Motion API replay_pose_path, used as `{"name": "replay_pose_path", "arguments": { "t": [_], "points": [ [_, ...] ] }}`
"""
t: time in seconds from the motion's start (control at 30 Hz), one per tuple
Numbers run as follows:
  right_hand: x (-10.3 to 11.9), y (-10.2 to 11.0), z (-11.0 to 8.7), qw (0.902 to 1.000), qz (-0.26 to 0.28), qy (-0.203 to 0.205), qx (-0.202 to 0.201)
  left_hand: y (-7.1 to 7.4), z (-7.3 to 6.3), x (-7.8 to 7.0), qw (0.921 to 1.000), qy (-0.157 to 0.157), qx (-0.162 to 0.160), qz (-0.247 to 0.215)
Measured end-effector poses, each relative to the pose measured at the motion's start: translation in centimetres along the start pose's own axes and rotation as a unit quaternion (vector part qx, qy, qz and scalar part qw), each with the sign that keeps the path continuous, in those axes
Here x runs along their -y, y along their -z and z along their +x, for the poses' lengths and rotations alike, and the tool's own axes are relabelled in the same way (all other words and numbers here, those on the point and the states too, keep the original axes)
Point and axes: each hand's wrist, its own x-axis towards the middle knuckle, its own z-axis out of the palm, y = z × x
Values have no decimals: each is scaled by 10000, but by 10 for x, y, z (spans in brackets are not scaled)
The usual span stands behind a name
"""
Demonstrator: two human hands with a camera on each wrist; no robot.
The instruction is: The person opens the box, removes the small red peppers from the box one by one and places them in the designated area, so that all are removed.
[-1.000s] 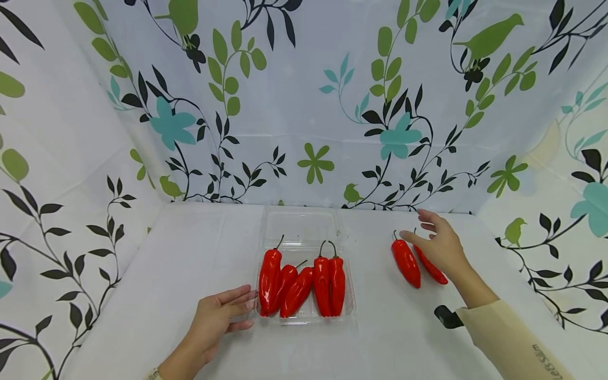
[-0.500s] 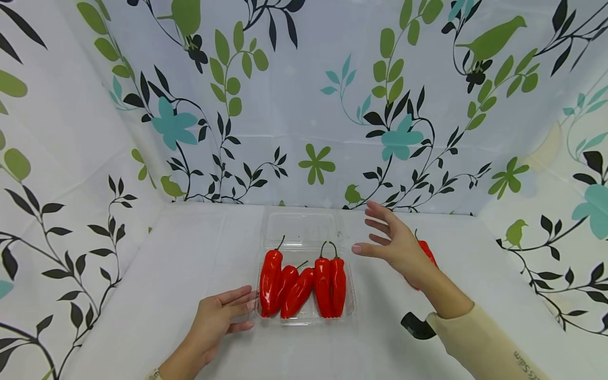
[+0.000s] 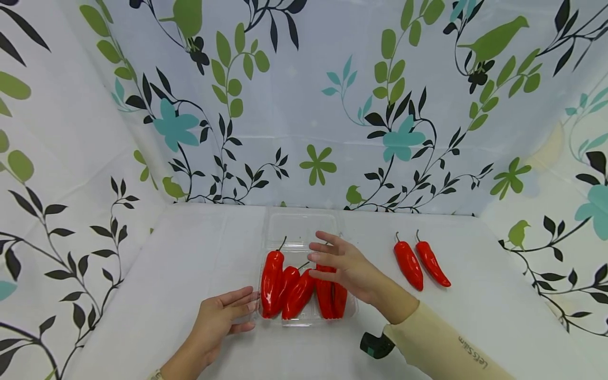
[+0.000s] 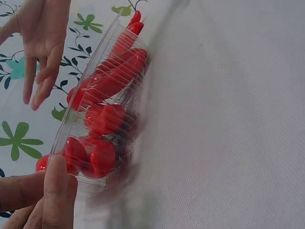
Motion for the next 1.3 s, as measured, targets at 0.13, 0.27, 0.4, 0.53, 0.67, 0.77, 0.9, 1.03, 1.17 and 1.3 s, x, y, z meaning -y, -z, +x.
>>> {"name": "replay_pose_path", "arguments": {
  "t": [0.13,0.27,0.4,0.53,0.67,0.77,0.9,1.03,1.17,1.3],
  "points": [
    [-11,-11,10,9997,28,-206,121,0,1,0,10000,2,27,3],
    [-19,-16,17,9993,75,-293,229,0,0,0,10000,-7,61,9],
    [-24,-21,25,9986,118,-450,247,0,0,1,10000,36,4,-18],
    [-27,-26,31,9982,79,-557,213,0,1,3,10000,38,-4,-59],
    [-29,-30,36,9978,19,-619,239,1,2,4,10000,10,25,-75],
    [-30,-32,39,9972,-6,-712,219,2,2,6,10000,-19,37,-89],
    [-32,-34,43,9966,-104,-809,146,3,2,7,9999,-48,72,-115],
    [-34,-36,46,9957,-213,-896,98,3,2,6,9998,-40,121,-131],
    [-35,-39,48,9948,-406,-930,69,4,1,6,9998,-65,130,-134],
    [-36,-43,48,9938,-678,-883,68,4,1,5,9998,-75,111,-145]
  ]
}}
